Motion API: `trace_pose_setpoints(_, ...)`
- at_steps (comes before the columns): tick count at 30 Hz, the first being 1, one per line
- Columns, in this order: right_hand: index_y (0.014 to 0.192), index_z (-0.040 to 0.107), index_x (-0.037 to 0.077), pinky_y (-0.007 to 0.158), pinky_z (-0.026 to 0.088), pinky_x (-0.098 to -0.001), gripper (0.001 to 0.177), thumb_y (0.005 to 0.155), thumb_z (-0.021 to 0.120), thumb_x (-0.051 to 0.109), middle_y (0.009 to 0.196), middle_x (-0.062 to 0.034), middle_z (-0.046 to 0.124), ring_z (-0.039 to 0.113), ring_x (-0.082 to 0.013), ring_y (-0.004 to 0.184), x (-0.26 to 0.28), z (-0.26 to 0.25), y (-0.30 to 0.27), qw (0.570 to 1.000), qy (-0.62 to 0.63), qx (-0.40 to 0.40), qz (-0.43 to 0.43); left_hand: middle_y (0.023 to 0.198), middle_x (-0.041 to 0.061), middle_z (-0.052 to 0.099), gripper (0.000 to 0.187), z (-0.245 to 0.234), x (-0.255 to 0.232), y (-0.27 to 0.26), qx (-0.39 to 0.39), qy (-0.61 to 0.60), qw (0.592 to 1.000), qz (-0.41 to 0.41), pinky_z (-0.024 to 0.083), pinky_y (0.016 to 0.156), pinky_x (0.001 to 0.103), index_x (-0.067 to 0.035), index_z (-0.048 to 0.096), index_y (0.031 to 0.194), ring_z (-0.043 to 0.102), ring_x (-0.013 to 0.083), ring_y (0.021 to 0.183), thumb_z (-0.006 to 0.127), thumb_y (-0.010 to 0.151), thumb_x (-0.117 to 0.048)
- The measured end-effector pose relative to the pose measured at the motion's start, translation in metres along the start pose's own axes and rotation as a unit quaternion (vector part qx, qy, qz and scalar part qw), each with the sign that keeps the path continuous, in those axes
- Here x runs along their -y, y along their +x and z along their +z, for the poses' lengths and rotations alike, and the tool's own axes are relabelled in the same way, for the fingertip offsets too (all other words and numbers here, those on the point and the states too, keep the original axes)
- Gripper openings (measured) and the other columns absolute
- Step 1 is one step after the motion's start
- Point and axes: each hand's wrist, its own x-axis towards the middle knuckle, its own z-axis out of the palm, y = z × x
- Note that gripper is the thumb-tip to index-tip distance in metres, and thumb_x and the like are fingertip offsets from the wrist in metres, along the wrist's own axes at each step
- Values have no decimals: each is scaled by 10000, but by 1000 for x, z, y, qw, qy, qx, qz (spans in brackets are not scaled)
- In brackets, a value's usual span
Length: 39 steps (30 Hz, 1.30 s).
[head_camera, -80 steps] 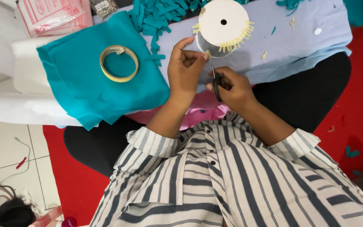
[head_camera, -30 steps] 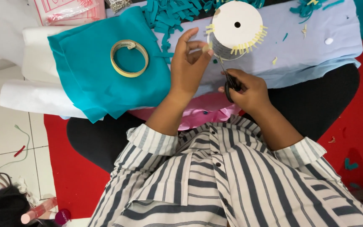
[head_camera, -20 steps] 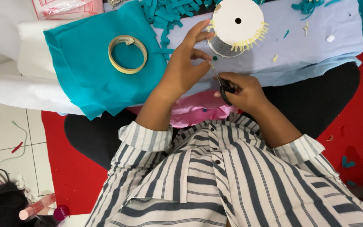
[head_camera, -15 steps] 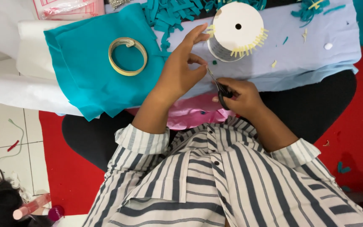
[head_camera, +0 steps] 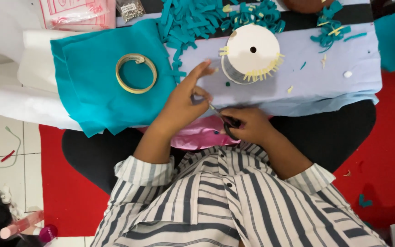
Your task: The person is cutting small strips of teal fabric and yellow tape using scissors and attaching them to a circular white base to create a handicraft item.
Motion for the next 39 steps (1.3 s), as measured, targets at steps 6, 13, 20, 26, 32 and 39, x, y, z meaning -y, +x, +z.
trace_pose_setpoints(6,1208,792,191,784,583,-406,473,792,828,413,968,-106,794,755,-307,907,-6,-5,-4,999,32,-3,-28,1458,162,609,857,-9,-16,2,66,-7,996,-57,579,867,377,-191,384,1591,787,313,966,636,795,4)
trace_pose_setpoints(13,1237,767,214,767,578,-420,456,810,801,368,865,-107,759,728,-322,835,2,-16,-2,992,-96,17,-80,1487,207,561,913,-9,-22,5,86,16,994,-71,582,880,408,-152,284,1625,784,332,976,649,806,20)
trace_pose_setpoints(20,1300,740,228,780,571,-414,494,832,758,385,931,-77,767,727,-298,878,1,-16,-5,987,-124,10,-100,1500,233,493,918,-6,-13,0,61,-13,997,-55,591,905,426,-155,284,1632,776,327,992,688,834,53)
trace_pose_setpoints(26,1338,721,239,793,560,-427,509,857,726,404,923,-88,758,721,-313,893,-4,-15,-4,985,-143,20,-98,1432,265,471,870,-1,-2,1,32,-29,999,-19,614,885,439,-163,355,1609,779,359,977,699,845,71)
trace_pose_setpoints(32,1233,724,111,734,520,-355,539,708,789,209,1044,-61,777,697,-278,820,27,-11,-2,989,-125,66,-41,1400,143,490,832,7,-1,3,-37,-58,997,21,601,796,225,-147,413,1530,739,167,937,686,824,198)
trace_pose_setpoints(39,1272,714,151,791,545,-351,556,734,793,267,1152,-45,775,722,-273,911,7,5,-6,987,-147,50,-39,1407,162,440,703,5,37,27,-128,-189,965,133,592,912,255,-98,434,1512,680,174,974,695,947,226)
